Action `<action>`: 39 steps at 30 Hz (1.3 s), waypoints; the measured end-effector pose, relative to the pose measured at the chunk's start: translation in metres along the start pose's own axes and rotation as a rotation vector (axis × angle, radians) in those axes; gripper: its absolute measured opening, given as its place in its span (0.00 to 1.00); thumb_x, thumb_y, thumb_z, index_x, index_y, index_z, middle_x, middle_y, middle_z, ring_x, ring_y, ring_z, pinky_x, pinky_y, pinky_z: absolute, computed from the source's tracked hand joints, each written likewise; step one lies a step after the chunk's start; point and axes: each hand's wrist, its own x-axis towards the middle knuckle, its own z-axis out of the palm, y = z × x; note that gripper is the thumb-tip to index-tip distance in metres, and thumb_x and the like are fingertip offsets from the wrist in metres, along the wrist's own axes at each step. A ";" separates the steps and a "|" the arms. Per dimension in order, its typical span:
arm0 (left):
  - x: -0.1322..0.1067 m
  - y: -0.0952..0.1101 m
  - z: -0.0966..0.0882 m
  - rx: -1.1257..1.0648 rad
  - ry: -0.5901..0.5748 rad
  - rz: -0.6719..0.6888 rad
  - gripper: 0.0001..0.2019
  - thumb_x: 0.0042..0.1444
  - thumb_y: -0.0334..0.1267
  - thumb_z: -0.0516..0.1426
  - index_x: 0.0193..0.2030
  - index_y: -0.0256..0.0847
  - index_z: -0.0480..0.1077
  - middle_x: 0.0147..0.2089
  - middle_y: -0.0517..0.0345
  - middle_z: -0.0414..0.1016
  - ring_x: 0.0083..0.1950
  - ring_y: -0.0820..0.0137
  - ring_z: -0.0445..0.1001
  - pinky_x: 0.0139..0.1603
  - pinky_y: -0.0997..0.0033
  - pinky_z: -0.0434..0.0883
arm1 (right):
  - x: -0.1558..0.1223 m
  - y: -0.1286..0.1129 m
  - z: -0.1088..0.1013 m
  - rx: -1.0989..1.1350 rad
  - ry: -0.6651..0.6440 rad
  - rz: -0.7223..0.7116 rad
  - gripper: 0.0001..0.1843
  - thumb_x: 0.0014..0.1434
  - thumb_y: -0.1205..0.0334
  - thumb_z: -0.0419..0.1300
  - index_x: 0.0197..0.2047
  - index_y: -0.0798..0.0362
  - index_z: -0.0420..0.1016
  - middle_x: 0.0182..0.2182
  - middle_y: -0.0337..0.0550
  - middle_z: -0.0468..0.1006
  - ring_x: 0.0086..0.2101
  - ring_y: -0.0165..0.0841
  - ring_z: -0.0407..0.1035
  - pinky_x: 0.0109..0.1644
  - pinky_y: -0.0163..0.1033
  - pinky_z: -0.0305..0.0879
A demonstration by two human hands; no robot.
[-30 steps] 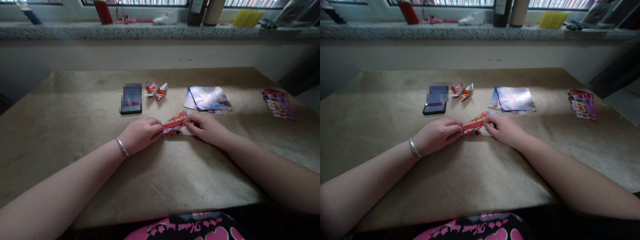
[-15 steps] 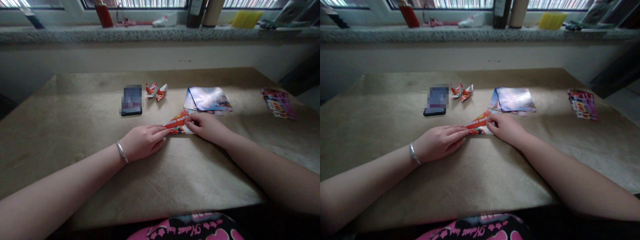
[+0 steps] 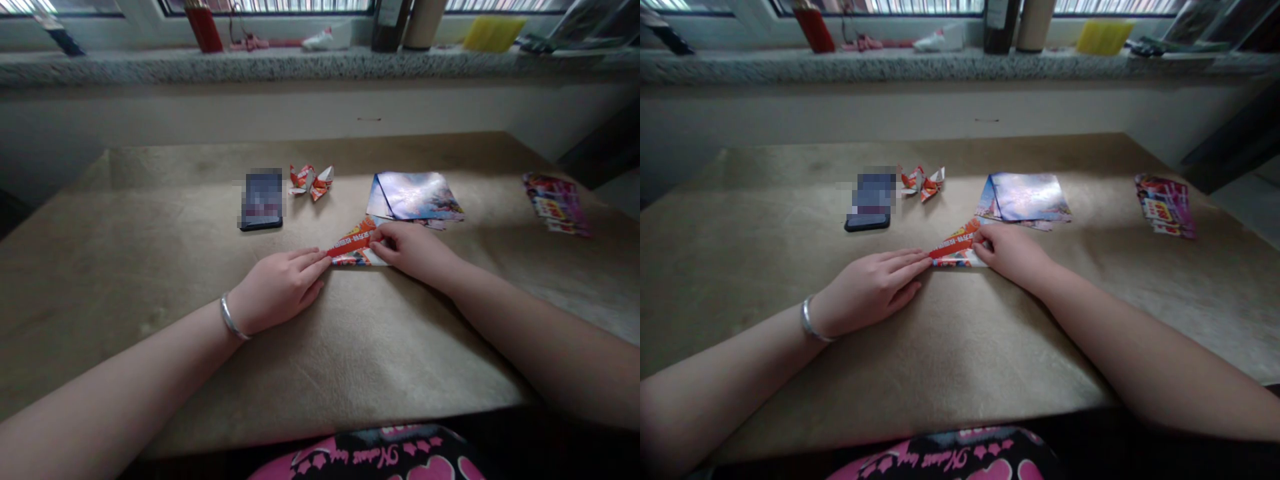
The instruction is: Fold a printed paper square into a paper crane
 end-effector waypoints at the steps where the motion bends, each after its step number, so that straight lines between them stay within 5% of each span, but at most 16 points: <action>1: 0.000 0.000 0.000 -0.005 -0.007 0.006 0.17 0.62 0.36 0.50 0.53 0.31 0.70 0.51 0.46 0.76 0.51 0.62 0.76 0.52 0.62 0.76 | 0.000 0.000 0.000 -0.002 -0.001 0.006 0.08 0.56 0.62 0.55 0.30 0.53 0.74 0.25 0.41 0.75 0.25 0.30 0.65 0.28 0.34 0.54; 14: -0.005 -0.005 -0.001 -0.036 -0.021 0.095 0.16 0.61 0.35 0.51 0.55 0.35 0.69 0.53 0.49 0.75 0.52 0.64 0.75 0.51 0.62 0.76 | 0.001 0.004 0.006 -0.166 -0.001 -0.003 0.07 0.59 0.60 0.55 0.34 0.51 0.74 0.33 0.43 0.79 0.31 0.34 0.69 0.31 0.36 0.56; 22: -0.007 -0.007 0.000 -0.020 -0.029 0.116 0.16 0.62 0.35 0.51 0.54 0.35 0.70 0.53 0.49 0.75 0.52 0.63 0.74 0.51 0.61 0.75 | 0.002 -0.007 0.009 -0.374 0.135 -0.272 0.14 0.64 0.60 0.49 0.40 0.54 0.75 0.40 0.50 0.78 0.42 0.40 0.68 0.47 0.45 0.59; 25: -0.006 -0.006 0.000 -0.009 -0.033 0.118 0.16 0.63 0.35 0.50 0.55 0.36 0.69 0.53 0.48 0.75 0.52 0.63 0.74 0.52 0.61 0.75 | -0.001 -0.021 0.012 -0.394 0.083 -0.413 0.16 0.65 0.56 0.48 0.41 0.52 0.76 0.41 0.47 0.78 0.45 0.42 0.66 0.53 0.47 0.56; 32: -0.007 -0.007 0.000 0.001 -0.032 0.111 0.16 0.63 0.34 0.49 0.54 0.37 0.70 0.53 0.49 0.75 0.51 0.63 0.74 0.51 0.62 0.75 | -0.005 -0.032 0.016 -0.447 0.082 -0.458 0.17 0.66 0.57 0.47 0.34 0.51 0.75 0.34 0.44 0.79 0.41 0.39 0.67 0.58 0.49 0.48; 39: -0.010 -0.011 0.004 -0.035 -0.035 0.127 0.17 0.62 0.35 0.51 0.56 0.36 0.69 0.54 0.49 0.75 0.52 0.63 0.74 0.52 0.62 0.74 | 0.002 -0.023 0.025 -0.358 0.032 -0.404 0.14 0.64 0.55 0.51 0.36 0.53 0.73 0.35 0.45 0.77 0.38 0.37 0.67 0.47 0.43 0.54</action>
